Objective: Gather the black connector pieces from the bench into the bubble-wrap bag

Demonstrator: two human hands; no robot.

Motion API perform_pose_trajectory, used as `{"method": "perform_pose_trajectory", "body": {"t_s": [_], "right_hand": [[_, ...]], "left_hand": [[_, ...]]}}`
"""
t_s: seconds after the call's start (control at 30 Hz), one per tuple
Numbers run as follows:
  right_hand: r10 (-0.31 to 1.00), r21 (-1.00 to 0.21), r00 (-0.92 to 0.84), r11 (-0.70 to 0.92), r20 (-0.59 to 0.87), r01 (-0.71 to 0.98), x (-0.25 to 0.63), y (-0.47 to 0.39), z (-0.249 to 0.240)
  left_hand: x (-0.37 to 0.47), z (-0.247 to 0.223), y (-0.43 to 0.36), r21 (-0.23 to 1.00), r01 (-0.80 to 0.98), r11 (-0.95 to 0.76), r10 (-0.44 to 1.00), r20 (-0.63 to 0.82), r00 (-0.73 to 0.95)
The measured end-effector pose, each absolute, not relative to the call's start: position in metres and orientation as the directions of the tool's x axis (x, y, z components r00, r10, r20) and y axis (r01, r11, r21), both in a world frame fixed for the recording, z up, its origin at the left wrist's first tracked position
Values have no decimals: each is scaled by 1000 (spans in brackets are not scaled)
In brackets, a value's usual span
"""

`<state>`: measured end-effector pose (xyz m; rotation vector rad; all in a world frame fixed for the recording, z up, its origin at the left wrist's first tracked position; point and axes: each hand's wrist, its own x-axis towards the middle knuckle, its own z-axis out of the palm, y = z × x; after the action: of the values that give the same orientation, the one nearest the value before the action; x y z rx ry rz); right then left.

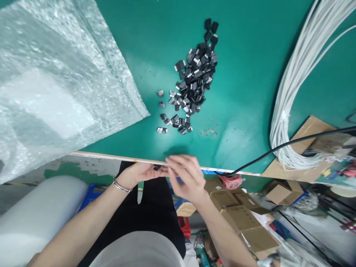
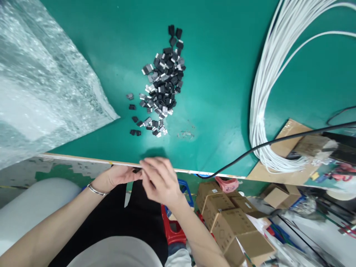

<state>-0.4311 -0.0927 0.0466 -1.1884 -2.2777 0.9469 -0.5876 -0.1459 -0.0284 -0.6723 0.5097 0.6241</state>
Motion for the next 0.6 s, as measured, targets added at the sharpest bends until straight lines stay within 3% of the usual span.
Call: {"method": "perform_pose_trajectory", "body": {"t_s": [0.1,0.23,0.4,0.6], "right_hand": [[896,-588,-433,403,98,701,-431,-66,42],[887,-501,-450,439,107,746,-428,-51,31],[853,-515,-512,485,99,707,-425,-67,34],[877,-533,-478,430,55,729,-427,-74,38]], "left_hand": [[-587,-29,-143,-364,-620,695,401,-519,754],[-586,-32,-144,-290,-579,762,436,-431,790],[-587,-30,-144,-304,-626,718,461,-467,755],[-588,-25,-141,-358,-627,692,419,-508,753]]}}
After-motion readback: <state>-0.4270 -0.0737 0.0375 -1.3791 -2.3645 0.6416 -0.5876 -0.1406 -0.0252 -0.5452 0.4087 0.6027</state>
